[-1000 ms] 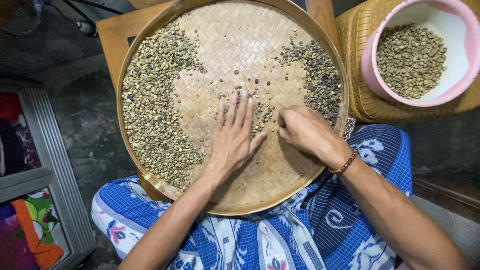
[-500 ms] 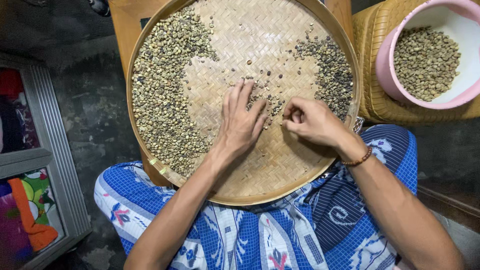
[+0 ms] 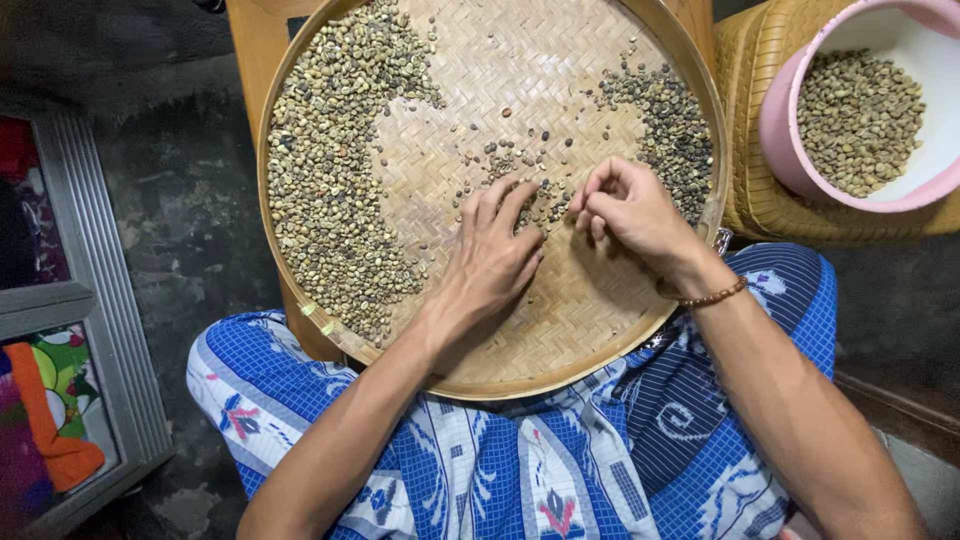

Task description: The person sits cross-legged on the floor with a large woven tray on their lap. They use both hands to sift through a mixture of light and dark seeds, picking out specific items and transferring them into a pink bowl to the right.

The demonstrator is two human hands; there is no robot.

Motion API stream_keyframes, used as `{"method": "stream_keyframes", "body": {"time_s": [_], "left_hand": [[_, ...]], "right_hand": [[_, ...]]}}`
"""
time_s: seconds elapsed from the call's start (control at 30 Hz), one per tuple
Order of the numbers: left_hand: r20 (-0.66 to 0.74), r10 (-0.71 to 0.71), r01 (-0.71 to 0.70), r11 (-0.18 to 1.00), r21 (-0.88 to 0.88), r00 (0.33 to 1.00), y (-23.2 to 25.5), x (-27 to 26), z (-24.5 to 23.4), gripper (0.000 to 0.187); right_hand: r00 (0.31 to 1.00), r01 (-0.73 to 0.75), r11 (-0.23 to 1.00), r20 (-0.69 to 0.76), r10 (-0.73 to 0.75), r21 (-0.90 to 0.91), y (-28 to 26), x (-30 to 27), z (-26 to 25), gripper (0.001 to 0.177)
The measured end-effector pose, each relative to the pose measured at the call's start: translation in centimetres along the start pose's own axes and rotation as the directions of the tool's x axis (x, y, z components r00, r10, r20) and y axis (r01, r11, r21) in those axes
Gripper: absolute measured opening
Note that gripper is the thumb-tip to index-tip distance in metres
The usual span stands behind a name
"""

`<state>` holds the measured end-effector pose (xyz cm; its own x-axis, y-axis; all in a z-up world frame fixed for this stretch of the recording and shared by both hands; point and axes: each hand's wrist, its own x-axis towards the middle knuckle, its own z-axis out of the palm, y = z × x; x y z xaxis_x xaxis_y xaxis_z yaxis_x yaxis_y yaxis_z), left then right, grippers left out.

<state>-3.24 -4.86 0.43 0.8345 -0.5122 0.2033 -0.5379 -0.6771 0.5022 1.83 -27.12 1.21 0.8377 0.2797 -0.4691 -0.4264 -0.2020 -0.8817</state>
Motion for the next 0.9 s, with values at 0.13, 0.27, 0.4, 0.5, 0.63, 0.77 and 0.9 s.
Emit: {"method": "stream_keyframes", "body": {"time_s": [0.13,0.27,0.4,0.5,0.63,0.77,0.9], "left_hand": [[-0.043,-0.027,0.026,0.999,-0.030,0.999,0.1,0.2,0.1,0.013],[-0.050,-0.301,0.267,0.902,-0.338,0.952,-0.9,0.7,0.2,0.012],[0.192,-0.591,0.496,0.410,-0.765,0.784,-3.1,0.6,0.3,0.006],[0.187,-0.606,0.404,0.244,-0.882,0.773,-4.2,0.9,1.3,0.010],[0.253,-0.606,0.457,0.207,-0.865,0.754,-4.3,1.6,1.8,0.009],[0.257,-0.554,0.559,0.487,-0.671,0.791,-3.4,2.8,0.8,0.007],[0.245,-0.496,0.552,0.715,-0.428,0.833,-2.0,2.8,-0.2,0.013]], "right_hand": [[0.995,0.097,0.968,0.005,-0.099,-0.233,0.3,-0.2,1.0,0.011],[0.970,0.213,0.676,0.073,-0.230,-0.705,0.1,-0.2,2.0,0.012],[0.981,0.192,0.681,0.111,-0.161,-0.707,-0.7,-0.3,1.9,0.017],[0.982,0.181,0.685,0.099,-0.158,-0.706,-1.0,-0.3,1.8,0.016],[0.927,0.333,0.608,0.132,-0.351,-0.721,-0.9,0.0,2.6,0.012],[0.887,0.407,0.565,0.163,-0.432,-0.718,-0.5,0.0,3.1,0.014],[0.891,0.392,0.555,0.152,-0.428,-0.734,-0.5,0.0,2.9,0.016]]}}
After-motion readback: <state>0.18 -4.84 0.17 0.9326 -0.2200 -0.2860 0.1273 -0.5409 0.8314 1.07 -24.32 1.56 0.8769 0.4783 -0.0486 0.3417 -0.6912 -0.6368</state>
